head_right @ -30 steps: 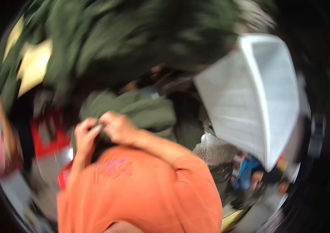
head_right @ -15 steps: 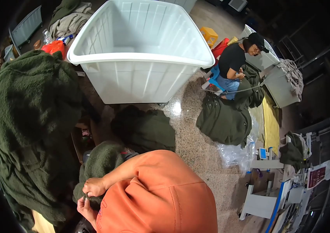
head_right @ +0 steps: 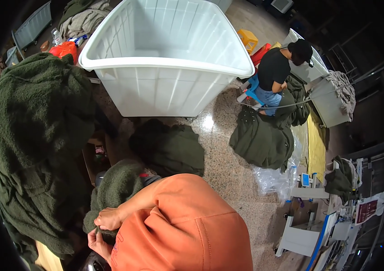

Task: Inspecting and checking the quality of green fleece garments at a garment factory.

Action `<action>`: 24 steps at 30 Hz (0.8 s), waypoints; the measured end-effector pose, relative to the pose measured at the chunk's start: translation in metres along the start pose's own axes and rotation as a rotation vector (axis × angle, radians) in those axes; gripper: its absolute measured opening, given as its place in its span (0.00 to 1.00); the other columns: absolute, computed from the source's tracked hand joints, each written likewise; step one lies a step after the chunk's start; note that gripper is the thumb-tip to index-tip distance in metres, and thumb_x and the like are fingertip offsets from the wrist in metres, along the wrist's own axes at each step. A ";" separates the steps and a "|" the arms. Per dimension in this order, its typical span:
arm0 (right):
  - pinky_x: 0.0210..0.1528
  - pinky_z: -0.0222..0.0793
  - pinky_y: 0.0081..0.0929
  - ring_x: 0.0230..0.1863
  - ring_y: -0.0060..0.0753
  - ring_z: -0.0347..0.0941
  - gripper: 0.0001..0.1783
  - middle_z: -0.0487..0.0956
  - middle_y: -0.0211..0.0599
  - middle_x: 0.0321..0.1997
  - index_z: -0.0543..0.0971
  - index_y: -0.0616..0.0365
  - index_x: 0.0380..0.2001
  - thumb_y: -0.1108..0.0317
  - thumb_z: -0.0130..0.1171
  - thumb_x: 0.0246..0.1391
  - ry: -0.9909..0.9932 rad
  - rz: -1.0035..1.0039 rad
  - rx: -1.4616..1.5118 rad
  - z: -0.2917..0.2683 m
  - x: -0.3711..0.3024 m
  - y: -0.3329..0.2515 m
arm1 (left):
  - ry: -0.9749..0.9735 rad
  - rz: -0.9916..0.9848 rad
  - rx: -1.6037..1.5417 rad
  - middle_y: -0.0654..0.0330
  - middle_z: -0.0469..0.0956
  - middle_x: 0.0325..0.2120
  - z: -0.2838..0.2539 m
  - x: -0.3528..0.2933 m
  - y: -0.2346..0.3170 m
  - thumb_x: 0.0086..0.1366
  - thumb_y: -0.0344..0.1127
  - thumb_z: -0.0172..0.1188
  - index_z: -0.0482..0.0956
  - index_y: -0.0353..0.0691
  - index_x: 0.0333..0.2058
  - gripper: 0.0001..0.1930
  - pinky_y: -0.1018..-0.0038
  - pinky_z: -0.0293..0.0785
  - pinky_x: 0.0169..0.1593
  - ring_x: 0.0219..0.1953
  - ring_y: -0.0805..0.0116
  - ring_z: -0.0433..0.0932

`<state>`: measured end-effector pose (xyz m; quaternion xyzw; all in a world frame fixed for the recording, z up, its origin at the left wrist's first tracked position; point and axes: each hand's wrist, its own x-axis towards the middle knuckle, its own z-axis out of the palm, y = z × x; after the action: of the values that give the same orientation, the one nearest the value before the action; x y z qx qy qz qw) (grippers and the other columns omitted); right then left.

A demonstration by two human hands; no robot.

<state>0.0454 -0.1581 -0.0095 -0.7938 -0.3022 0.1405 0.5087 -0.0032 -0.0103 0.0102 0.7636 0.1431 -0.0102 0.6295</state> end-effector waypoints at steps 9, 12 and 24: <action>0.23 0.64 0.43 0.20 0.51 0.69 0.07 0.71 0.45 0.16 0.71 0.57 0.15 0.66 0.51 0.38 0.072 -0.150 0.042 0.008 0.001 -0.002 | 0.049 0.114 0.254 0.64 0.71 0.17 -0.008 -0.011 0.021 0.47 0.24 0.54 0.74 0.32 0.24 0.04 0.82 0.62 0.25 0.20 0.80 0.65; 0.20 0.64 0.40 0.19 0.47 0.70 0.05 0.71 0.44 0.16 0.68 0.58 0.16 0.70 0.52 0.39 0.085 -0.124 0.065 0.009 -0.003 -0.011 | 0.114 0.148 0.333 0.61 0.75 0.21 -0.010 -0.021 0.022 0.47 0.21 0.51 0.74 0.31 0.25 0.05 0.81 0.67 0.32 0.25 0.75 0.71; 0.15 0.59 0.29 0.13 0.36 0.65 0.10 0.65 0.35 0.13 0.69 0.62 0.21 0.77 0.54 0.27 0.211 -0.400 -0.017 -0.010 0.003 -0.034 | 0.295 0.831 0.420 0.51 0.73 0.21 0.000 -0.026 0.030 0.41 0.12 0.54 0.70 0.32 0.27 0.13 0.73 0.72 0.24 0.21 0.60 0.74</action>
<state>0.0413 -0.1528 0.0258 -0.7325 -0.4000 -0.0496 0.5486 -0.0215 -0.0205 0.0444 0.8600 -0.0914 0.3216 0.3855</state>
